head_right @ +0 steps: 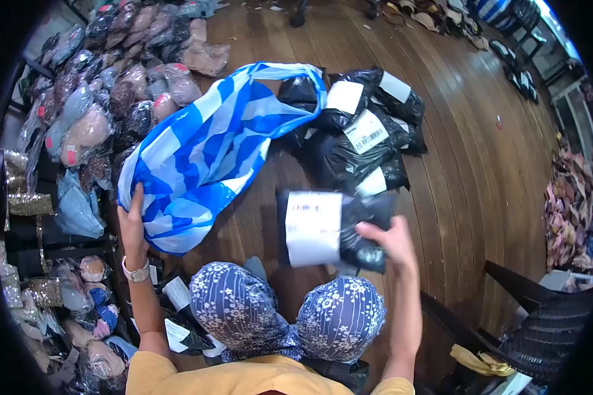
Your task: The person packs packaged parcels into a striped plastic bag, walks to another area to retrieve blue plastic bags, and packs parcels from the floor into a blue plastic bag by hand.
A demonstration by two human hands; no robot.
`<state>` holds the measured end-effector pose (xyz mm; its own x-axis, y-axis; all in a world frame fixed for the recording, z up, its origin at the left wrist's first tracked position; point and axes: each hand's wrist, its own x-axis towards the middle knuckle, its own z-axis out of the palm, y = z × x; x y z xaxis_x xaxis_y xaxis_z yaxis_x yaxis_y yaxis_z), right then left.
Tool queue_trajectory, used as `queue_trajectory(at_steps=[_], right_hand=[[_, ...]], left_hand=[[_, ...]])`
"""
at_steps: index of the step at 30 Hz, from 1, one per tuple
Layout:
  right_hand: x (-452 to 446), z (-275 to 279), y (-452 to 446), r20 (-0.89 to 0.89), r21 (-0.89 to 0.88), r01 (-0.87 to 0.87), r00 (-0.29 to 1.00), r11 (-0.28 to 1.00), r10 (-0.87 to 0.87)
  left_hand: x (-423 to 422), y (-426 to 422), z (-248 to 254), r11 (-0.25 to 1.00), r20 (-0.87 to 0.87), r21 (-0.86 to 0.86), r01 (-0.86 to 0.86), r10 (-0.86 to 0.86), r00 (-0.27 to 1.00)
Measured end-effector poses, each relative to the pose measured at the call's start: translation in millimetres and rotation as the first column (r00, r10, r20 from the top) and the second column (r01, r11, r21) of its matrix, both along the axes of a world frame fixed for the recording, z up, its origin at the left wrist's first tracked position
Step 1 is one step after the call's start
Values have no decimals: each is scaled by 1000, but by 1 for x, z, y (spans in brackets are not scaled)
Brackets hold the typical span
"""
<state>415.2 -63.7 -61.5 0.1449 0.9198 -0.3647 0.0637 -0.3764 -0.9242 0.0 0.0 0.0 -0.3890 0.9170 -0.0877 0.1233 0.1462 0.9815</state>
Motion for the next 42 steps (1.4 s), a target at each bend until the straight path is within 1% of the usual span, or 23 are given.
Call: queue_trajectory(at_steps=[2, 5, 7, 8, 9, 10, 11, 12, 13, 15, 17, 19, 22, 23, 24, 25, 29, 31, 32, 37, 39, 40, 42], right_hand=[[13, 55, 12, -213, 214, 237, 958, 948, -191], [-27, 84, 62, -507, 320, 320, 853, 892, -124], [-41, 49, 107, -617, 230, 187, 787, 955, -6], [-70, 45, 130, -719, 209, -27, 673, 978, 172], [-105, 47, 145, -555, 172, -211, 786, 962, 272], [-136, 29, 161, -340, 208, -332, 857, 920, 386], [-153, 25, 175, 10, 32, -562, 827, 826, 562], [-171, 5, 185, 328, 166, -752, 652, 638, 684], [-210, -30, 175, 797, -106, -739, 337, 665, 501], [-239, -31, 155, 890, -35, -737, 285, 675, 356], [-236, -26, 150, 710, 114, -833, 449, 541, 542], [-208, 56, 140, 468, 121, -938, 343, 325, 815], [-123, 107, 143, 167, 330, -816, 545, 475, 821], [-87, 104, 150, -146, 382, -570, 740, 727, 657], [-61, 104, 156, -25, 350, -288, 948, 891, 316], [-22, 74, 176, 0, 345, 31, 999, 938, -33], [58, -35, 222, 137, 28, 328, 935, 944, -329], [59, -80, 258, 385, 93, 187, 899, 978, -209], [49, -95, 277, 583, -1, 311, 773, 950, -252], [12, -86, 311, 805, -128, 343, 584, 931, -104], [32, -110, 319, 653, 1, 192, 743, 981, -147], [40, -111, 320, 380, 165, 133, 906, 977, -187], [55, -100, 303, -189, 253, 140, 978, 957, -93]], left_hand=[[36, -3, 10, 987, 9, -65, -144, 145, 989], [-9, 17, 11, 993, 401, -63, 98, -65, 914], [-15, 27, 26, 971, 677, -43, 234, -143, 722], [-22, 28, 37, 984, 641, -31, 178, -117, 758], [-37, 28, 47, 987, 588, -118, 110, -19, 808], [-35, 24, 71, 1000, 593, -21, -9, 20, 805], [-52, 20, 81, 997, 551, 74, 10, -50, 833], [-55, 12, 94, 995, 586, 90, -46, -16, 810], [-48, 5, 114, 995, 688, 101, -7, -65, 723], [-71, 3, 95, 985, 598, 169, -23, -84, 797], [-85, 5, 84, 994, 667, 104, 17, -82, 741], [-102, 13, 76, 994, 678, 99, 50, -104, 728], [-93, 19, 72, 992, 675, 117, 54, -119, 728], [-88, 20, 70, 993, 671, 117, 19, -93, 735], [-84, 22, 68, 993, 687, 112, 39, -105, 719], [-78, 21, 64, 992, 685, 118, 36, -108, 721], [-58, 17, 58, 999, 641, 47, -19, -16, 768], [-43, 12, 68, 994, 576, 43, -101, 58, 816], [-42, 9, 69, 989, 527, 54, -137, 88, 845], [-39, -10, 74, 968, 388, 33, -248, 216, 896], [-41, -13, 75, 959, 357, -21, -283, 271, 894], [-40, -15, 77, 957, 348, -24, -290, 281, 895], [-40, -16, 78, 952, 258, -32, -305, 303, 918]])
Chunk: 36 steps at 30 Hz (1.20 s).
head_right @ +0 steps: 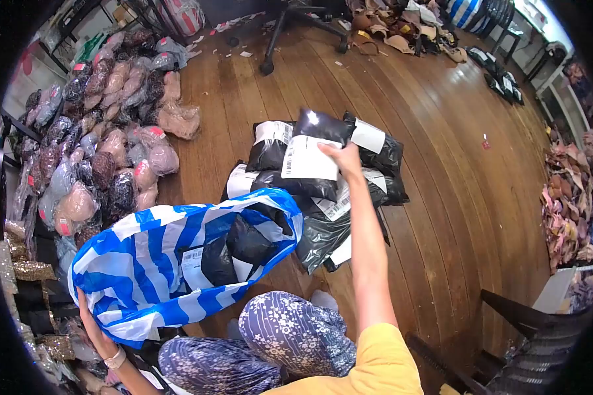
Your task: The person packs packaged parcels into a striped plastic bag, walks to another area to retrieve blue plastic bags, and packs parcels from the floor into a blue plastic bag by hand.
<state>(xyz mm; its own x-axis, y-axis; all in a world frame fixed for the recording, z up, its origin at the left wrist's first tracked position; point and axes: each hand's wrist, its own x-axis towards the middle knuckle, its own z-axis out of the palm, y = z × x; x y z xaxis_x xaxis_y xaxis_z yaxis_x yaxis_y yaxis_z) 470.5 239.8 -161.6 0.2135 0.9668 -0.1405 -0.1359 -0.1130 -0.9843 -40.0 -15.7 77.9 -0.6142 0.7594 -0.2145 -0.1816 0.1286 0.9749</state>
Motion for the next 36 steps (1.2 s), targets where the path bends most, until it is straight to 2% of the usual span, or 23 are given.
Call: queue_trajectory(at_steps=[1, 2, 3, 4, 7, 9, 10, 12, 13, 14, 15, 16, 17, 18, 20, 21, 23, 25, 27, 31, 32, 34, 36], right_hand=[[5, 16, -14, -284, 30, -45, 957, 999, 51], [7, 32, -28, -344, 70, -61, 935, 996, 82], [18, 30, -33, -342, 72, -111, 931, 991, 129], [24, 29, -38, -354, 78, -84, 929, 993, 107], [40, 34, -53, -378, 79, -70, 921, 994, 95], [43, 39, -60, -388, 75, -85, 915, 994, 107], [44, 41, -64, -353, 49, -67, 932, 997, 80], [49, 41, -71, -316, 27, -40, 947, 999, 47], [53, 35, -72, -67, -84, -43, 997, 996, 37], [56, 26, -73, 182, -194, -19, 982, 981, 55], [59, 10, -75, 468, -128, -15, 881, 992, 74], [60, -11, -77, 400, -221, 46, 915, 974, 47], [60, -22, -78, 334, -314, 101, 943, 944, 10], [59, -19, -77, 338, -306, 105, 941, 946, 5], [57, -13, -78, 458, -346, -27, 867, 938, 194], [50, 0, -84, 467, -348, -23, 863, 937, 194], [26, 39, -100, 272, -229, -181, 931, 956, 242], [17, 56, -102, 206, -186, -193, 951, 963, 230], [16, 79, -103, -15, -84, -117, 993, 990, 116], [18, 197, -132, -238, 93, 132, 965, 987, -106], [19, 219, -141, -281, 171, 176, 952, 969, -124], [15, 243, -150, -357, 319, 191, 932, 928, -69], [5, 248, -146, -409, 389, 156, 912, 908, 18]], left_hand=[[-2, -2, -1, 1000, -3, -13, -2, 2, 1000], [-5, -2, -3, 1000, -89, -12, -15, 14, 996], [-2, 4, -5, 1000, -170, -6, -17, 15, 985], [2, 11, -2, 999, -5, -35, -32, 32, 999], [5, 20, -5, 995, 28, 14, 100, -100, 995], [7, 21, -6, 993, -21, 21, 114, -113, 993], [10, 24, -7, 992, -67, 27, 127, -125, 990], [19, 34, 1, 989, 126, 0, 148, -146, 981], [24, 38, 2, 988, 124, 4, 154, -153, 980], [27, 40, 2, 986, 131, 16, 165, -166, 977], [27, 41, 1, 984, 137, 28, 177, -179, 974], [22, 43, -5, 980, 182, 45, 194, -199, 963], [30, 45, -5, 976, 79, 62, 210, -214, 974], [30, 49, -8, 976, 105, 69, 207, -214, 971], [31, 55, -15, 972, 141, 91, 217, -229, 963], [34, 59, -17, 974, 124, 83, 209, -218, 968], [41, 62, -16, 963, 158, 75, 258, -267, 951], [36, 65, -19, 961, 220, 91, 260, -274, 936], [35, 64, -18, 963, 219, 99, 252, -268, 938], [25, 61, -16, 966, 221, 87, 242, -255, 941], [30, 62, -15, 952, 271, 113, 283, -304, 913], [35, 72, -18, 939, 237, 96, 330, -344, 909], [42, 92, -23, 914, 256, 69, 400, -403, 878]])
